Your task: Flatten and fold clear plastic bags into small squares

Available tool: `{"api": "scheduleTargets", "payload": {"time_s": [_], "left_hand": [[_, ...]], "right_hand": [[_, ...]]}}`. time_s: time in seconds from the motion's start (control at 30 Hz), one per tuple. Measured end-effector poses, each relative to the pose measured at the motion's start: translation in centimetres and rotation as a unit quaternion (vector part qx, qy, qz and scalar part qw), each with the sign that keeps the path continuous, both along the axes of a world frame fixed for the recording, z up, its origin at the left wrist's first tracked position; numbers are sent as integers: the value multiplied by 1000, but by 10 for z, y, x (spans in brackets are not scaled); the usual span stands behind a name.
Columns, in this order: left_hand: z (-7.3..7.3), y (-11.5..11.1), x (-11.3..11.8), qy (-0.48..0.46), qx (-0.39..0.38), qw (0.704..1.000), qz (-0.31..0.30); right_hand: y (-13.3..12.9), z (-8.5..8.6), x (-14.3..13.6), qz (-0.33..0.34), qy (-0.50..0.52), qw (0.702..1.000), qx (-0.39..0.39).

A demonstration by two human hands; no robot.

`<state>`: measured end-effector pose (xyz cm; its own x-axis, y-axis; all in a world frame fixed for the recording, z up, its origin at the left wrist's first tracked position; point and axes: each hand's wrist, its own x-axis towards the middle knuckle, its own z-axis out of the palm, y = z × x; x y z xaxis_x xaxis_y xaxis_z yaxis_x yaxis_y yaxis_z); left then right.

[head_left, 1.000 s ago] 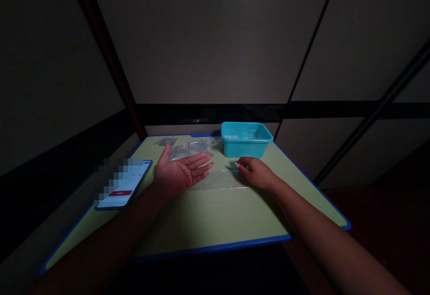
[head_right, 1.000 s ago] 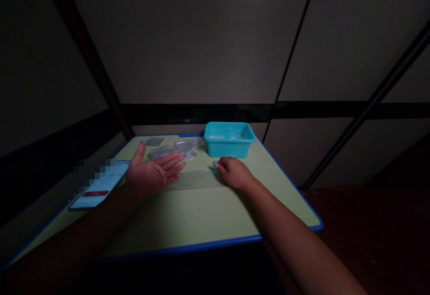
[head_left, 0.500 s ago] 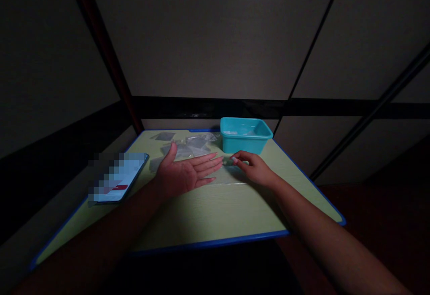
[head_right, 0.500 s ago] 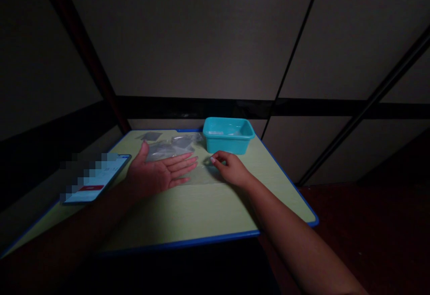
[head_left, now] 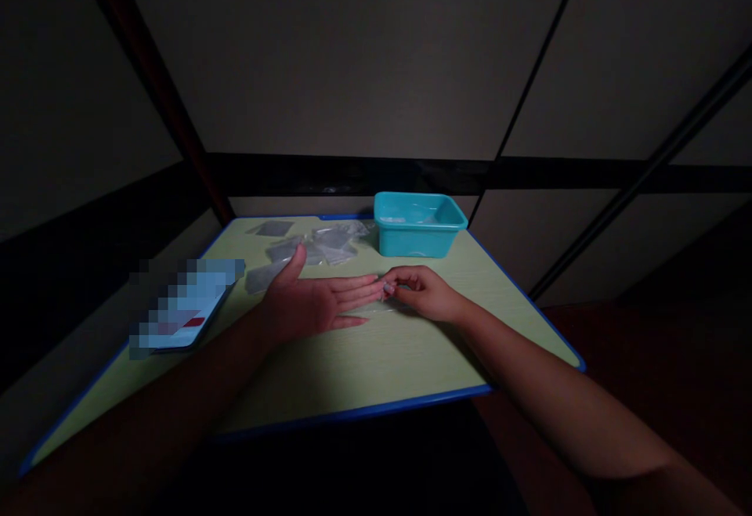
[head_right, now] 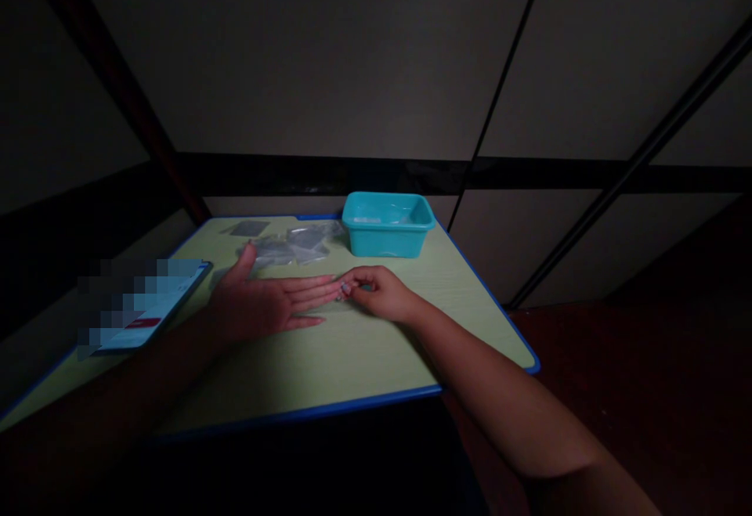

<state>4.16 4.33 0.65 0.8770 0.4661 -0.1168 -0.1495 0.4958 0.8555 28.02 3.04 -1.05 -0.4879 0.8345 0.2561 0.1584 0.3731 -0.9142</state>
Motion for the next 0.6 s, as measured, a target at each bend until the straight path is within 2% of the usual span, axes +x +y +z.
{"api": "scheduleTargets", "payload": {"time_s": [0.23, 0.4, 0.6], "left_hand": [[-4, 4, -3, -115, -73, 986, -92], [-7, 5, -3, -113, -84, 986, -90], [-6, 4, -2, -62, -67, 994, -60]], "right_hand": [[1, -1, 2, 24, 50, 998, -28], [0, 0, 2, 31, 78, 995, -54], [0, 0, 1, 30, 70, 994, -74]]}}
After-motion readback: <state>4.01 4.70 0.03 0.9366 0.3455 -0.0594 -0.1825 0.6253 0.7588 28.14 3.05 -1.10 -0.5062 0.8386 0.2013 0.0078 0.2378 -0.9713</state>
